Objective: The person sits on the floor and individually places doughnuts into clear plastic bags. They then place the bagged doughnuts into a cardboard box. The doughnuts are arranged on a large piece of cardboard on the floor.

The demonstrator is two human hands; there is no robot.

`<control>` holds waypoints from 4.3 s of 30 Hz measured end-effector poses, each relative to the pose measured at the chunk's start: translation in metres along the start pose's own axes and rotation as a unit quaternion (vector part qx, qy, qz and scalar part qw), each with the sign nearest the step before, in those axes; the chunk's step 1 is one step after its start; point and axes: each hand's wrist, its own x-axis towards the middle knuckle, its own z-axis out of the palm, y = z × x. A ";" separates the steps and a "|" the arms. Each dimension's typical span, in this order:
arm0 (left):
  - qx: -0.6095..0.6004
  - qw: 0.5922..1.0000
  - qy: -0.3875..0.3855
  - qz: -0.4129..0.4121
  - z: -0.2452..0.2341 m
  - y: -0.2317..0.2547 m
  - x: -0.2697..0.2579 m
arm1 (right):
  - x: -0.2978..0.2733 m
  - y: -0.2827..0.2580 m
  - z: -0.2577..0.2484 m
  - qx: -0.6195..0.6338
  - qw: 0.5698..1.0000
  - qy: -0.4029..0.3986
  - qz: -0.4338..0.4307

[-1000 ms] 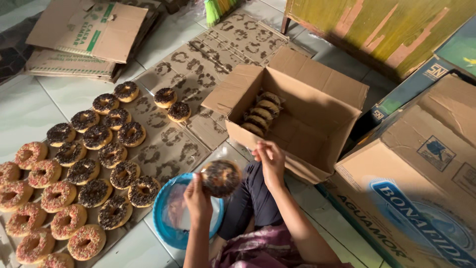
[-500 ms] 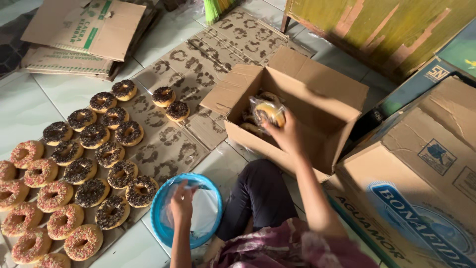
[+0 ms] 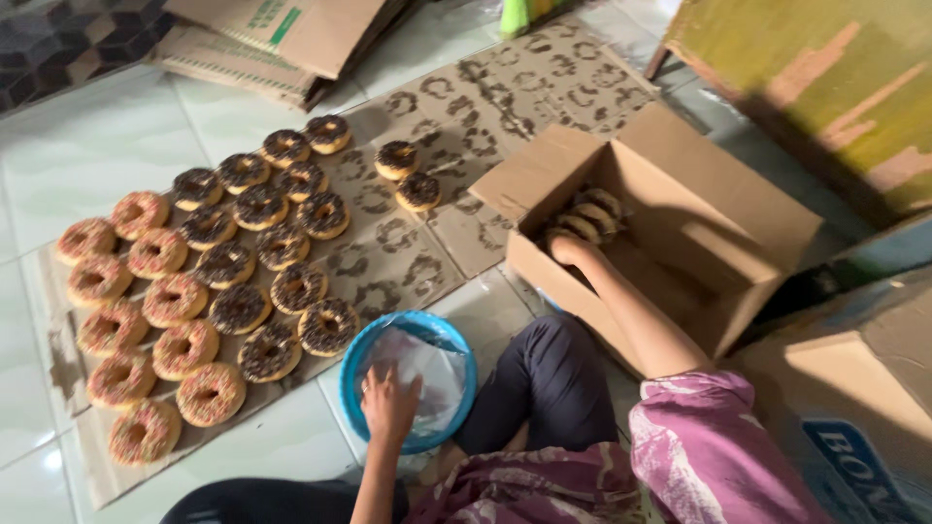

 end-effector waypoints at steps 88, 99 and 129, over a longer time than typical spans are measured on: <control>-0.528 0.831 -0.156 0.076 0.050 0.055 -0.025 | -0.272 -0.257 0.068 0.712 0.577 -0.236 -0.323; -0.830 0.518 -0.198 -0.060 -0.108 0.066 -0.017 | -0.272 -0.253 0.078 0.138 0.844 0.180 -0.487; -0.882 0.337 -0.329 0.018 -0.134 0.016 -0.010 | -0.172 -0.155 0.082 0.647 0.745 -0.142 -0.079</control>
